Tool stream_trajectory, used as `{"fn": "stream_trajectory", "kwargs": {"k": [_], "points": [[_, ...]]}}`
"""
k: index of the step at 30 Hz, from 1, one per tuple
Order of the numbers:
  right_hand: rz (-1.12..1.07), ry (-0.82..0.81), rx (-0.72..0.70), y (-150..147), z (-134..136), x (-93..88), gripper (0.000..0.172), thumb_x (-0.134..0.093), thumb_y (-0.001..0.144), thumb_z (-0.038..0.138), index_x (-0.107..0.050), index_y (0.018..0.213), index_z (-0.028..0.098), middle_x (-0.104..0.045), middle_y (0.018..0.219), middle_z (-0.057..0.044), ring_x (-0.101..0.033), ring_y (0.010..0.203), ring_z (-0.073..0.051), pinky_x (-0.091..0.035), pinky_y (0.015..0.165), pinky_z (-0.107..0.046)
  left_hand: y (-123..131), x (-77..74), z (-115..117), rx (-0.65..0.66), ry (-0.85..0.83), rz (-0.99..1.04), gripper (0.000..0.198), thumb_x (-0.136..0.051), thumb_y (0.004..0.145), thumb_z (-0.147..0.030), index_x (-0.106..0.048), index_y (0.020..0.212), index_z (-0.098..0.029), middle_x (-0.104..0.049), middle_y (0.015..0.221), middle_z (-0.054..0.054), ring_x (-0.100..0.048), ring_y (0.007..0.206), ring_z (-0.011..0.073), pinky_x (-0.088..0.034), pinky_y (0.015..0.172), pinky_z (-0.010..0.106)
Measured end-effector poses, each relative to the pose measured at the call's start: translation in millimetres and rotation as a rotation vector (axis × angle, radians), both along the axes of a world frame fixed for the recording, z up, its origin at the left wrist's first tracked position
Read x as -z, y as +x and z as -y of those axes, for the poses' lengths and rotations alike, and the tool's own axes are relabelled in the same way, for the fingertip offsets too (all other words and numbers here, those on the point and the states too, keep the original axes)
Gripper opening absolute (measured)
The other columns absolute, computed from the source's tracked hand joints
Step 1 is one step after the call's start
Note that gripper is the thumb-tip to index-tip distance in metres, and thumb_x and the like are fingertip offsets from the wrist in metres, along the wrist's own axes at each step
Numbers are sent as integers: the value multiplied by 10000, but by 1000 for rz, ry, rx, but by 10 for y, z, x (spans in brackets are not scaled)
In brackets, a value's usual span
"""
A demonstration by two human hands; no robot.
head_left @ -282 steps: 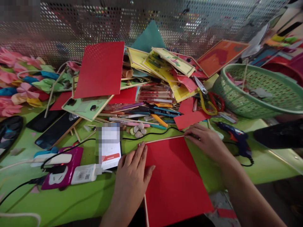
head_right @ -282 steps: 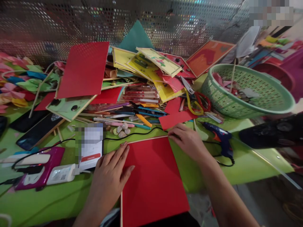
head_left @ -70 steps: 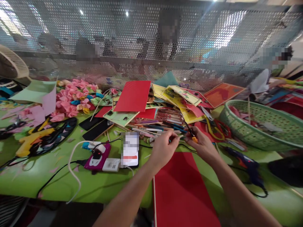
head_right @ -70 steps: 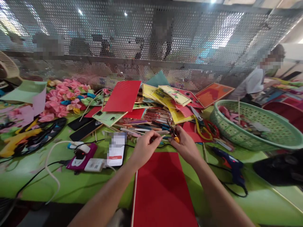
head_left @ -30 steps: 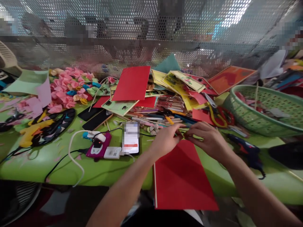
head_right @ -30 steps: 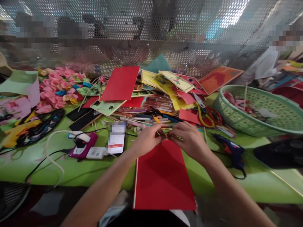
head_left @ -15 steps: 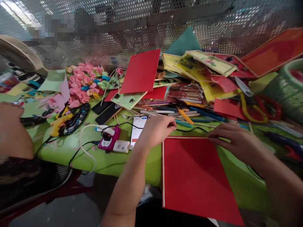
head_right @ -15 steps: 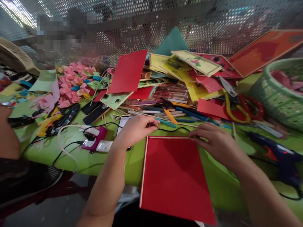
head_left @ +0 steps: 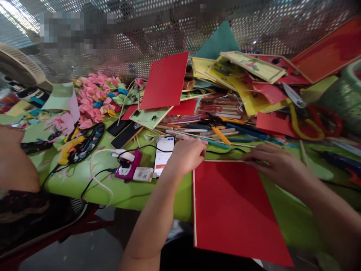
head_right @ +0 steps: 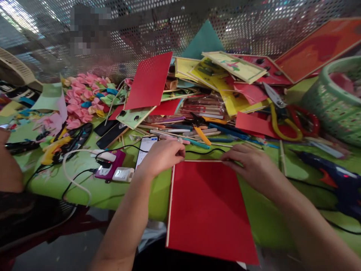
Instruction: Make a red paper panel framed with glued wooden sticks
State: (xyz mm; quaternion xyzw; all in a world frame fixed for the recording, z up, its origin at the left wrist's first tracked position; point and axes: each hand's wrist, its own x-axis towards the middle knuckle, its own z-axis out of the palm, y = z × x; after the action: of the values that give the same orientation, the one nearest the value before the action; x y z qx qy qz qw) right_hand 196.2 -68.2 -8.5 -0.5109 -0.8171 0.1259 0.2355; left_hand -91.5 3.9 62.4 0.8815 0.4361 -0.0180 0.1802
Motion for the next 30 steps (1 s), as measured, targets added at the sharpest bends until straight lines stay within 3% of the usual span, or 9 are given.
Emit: {"fn": "stream_trajectory", "kwargs": {"k": [5,13,25,30], "points": [[28,-37,15,-33,6,-63,235,-543,1027,306,-758,995,217,-741,981,-97,-677,924,-246,-501,831,-374,60,106,-16,48,19,-73,152,-626,864,-132,-755,873,-212,-796,1013,68,-740,990,285,-525,785,368],[22,98,234,95,71,-285,156,-594,991,296,-736,959,241,-756,943,-58,-692,882,-229,-507,821,-358,68,106,-39,39,30,-114,98,-653,867,-171,-726,867,-236,-779,969,48,-738,967,282,-512,750,351],[124,-57,134,6,59,-239,143,-579,949,222,-715,911,242,-747,937,-62,-681,889,-249,-497,773,-354,96,74,-38,31,29,-143,110,-643,890,-171,-718,836,-232,-760,1185,39,-734,1048,271,-519,793,351],[150,-42,148,-24,45,-160,133,-584,939,212,-696,873,239,-737,896,-56,-666,863,-242,-484,756,-347,85,74,-30,57,27,-132,91,-647,869,-175,-714,894,-231,-772,1017,41,-735,976,268,-514,753,341]]}}
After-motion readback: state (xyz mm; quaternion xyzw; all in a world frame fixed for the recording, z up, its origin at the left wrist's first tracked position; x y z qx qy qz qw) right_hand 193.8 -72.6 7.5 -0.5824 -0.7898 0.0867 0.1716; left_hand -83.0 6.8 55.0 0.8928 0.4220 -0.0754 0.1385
